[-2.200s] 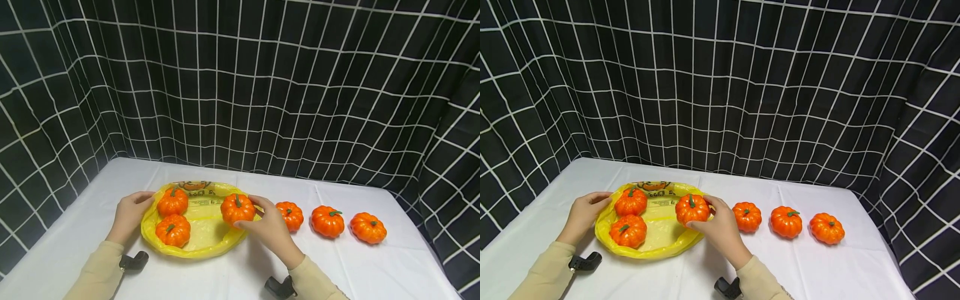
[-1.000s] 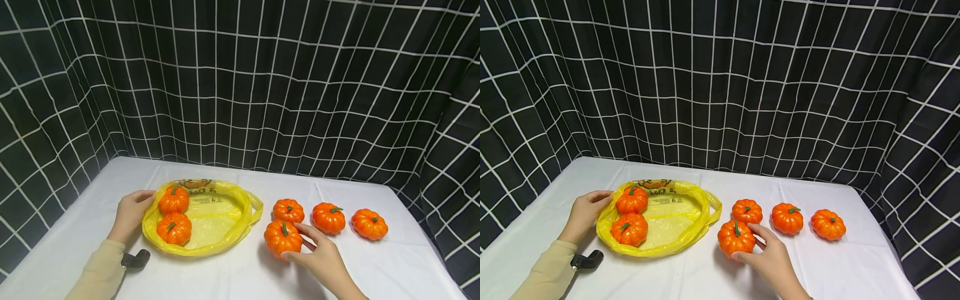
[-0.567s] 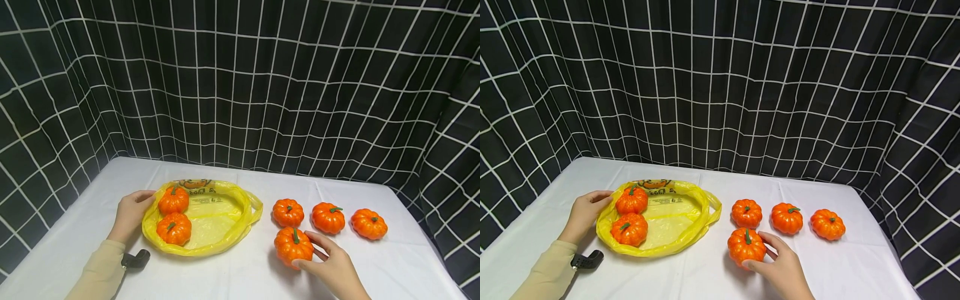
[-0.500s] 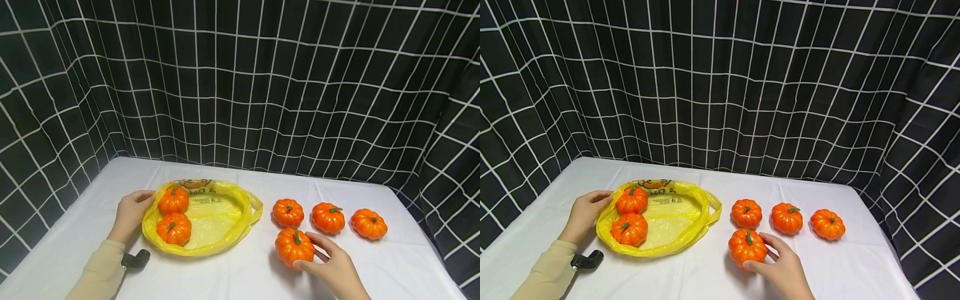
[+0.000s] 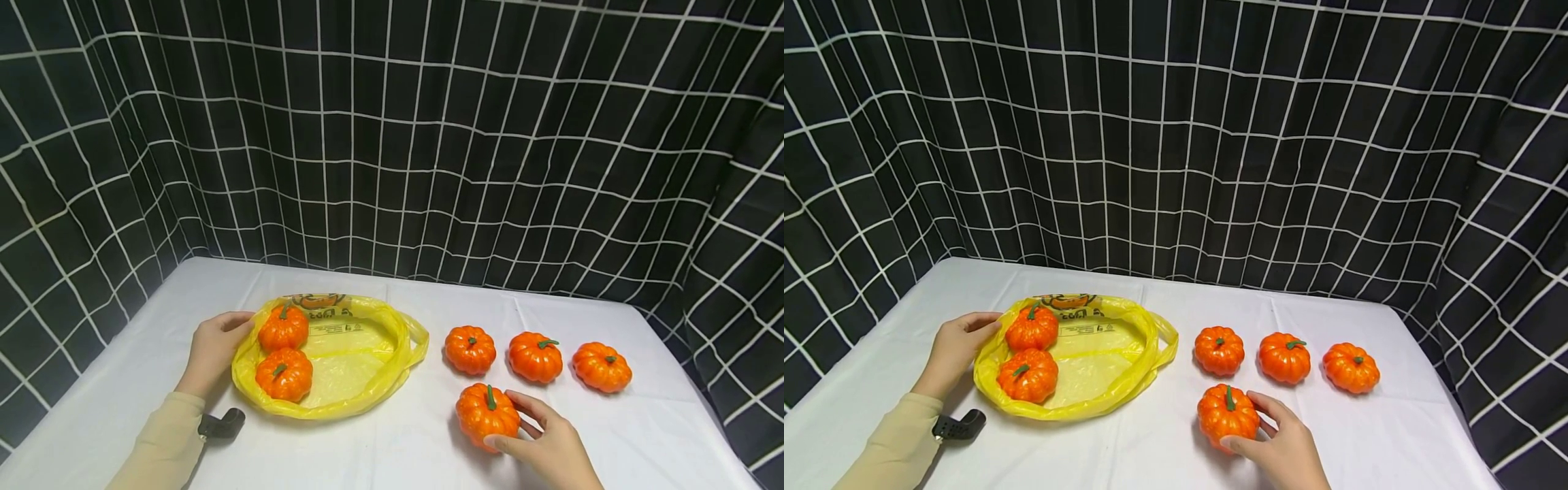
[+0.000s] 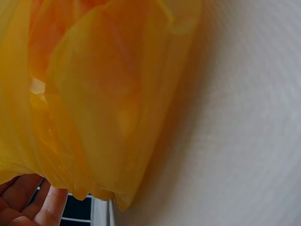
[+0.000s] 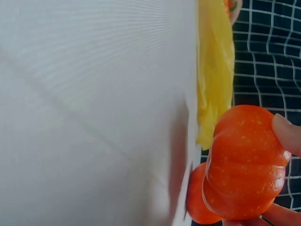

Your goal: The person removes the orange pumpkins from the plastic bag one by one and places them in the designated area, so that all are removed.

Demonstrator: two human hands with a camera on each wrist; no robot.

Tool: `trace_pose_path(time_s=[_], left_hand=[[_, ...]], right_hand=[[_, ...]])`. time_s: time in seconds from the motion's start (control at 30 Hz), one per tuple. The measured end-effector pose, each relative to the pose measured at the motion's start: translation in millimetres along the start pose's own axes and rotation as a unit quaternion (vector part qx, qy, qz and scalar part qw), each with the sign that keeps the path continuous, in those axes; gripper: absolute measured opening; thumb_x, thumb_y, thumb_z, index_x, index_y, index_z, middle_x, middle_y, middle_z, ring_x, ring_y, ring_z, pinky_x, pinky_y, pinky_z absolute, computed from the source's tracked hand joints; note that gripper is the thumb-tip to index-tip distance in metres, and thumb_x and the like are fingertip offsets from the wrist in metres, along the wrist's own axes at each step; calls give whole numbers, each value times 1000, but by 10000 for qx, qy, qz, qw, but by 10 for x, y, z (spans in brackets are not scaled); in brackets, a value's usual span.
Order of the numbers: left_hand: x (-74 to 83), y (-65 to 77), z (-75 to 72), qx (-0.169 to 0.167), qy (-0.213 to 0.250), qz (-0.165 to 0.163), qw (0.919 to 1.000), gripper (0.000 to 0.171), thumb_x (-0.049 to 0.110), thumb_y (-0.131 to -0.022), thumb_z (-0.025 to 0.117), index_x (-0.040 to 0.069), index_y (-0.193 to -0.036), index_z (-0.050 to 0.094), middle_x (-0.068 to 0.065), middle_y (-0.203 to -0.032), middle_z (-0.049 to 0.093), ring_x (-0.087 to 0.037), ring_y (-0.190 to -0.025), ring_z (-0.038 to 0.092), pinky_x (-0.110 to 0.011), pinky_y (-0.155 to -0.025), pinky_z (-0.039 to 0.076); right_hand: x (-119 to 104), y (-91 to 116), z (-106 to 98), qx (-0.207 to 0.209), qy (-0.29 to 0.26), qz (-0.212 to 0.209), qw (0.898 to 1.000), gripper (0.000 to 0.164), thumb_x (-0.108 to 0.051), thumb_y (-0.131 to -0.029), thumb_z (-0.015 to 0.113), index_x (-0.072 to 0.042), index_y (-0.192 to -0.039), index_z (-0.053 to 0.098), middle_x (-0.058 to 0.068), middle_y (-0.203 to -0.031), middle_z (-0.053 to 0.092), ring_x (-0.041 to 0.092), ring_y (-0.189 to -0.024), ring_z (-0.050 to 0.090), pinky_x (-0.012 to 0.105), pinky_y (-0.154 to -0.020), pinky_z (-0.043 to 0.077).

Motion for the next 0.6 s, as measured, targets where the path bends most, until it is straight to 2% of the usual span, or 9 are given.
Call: trace_pose_path(time_s=[0.23,0.6], left_hand=[[6,5,5,-3,17,8,10000,41,28,-100,57,1,-130,62,-24,-136,60,-39,-136,47,-54,-117,35],[11,4,2,21,20,34,10000,40,26,-100,57,0,-129,62,-25,-135,61,-39,-135,49,-53,-116,38]], right_hand=[[55,-17,6,-19,-34,14,10000,88,-29,-73,88,0,-144,46,23,-151,46,40,-135,50,37,-101,52],[105,-64,30,-86,38,146,9998,94,-33,-70,90,1,-145,45,27,-152,42,44,-133,51,42,-100,54]])
Point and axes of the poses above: each hand's wrist, its own y-axis away from the middle knuckle, its own z-axis out of the palm, x = y × z, the point moved 4 cm from there along -y, towards the middle knuckle
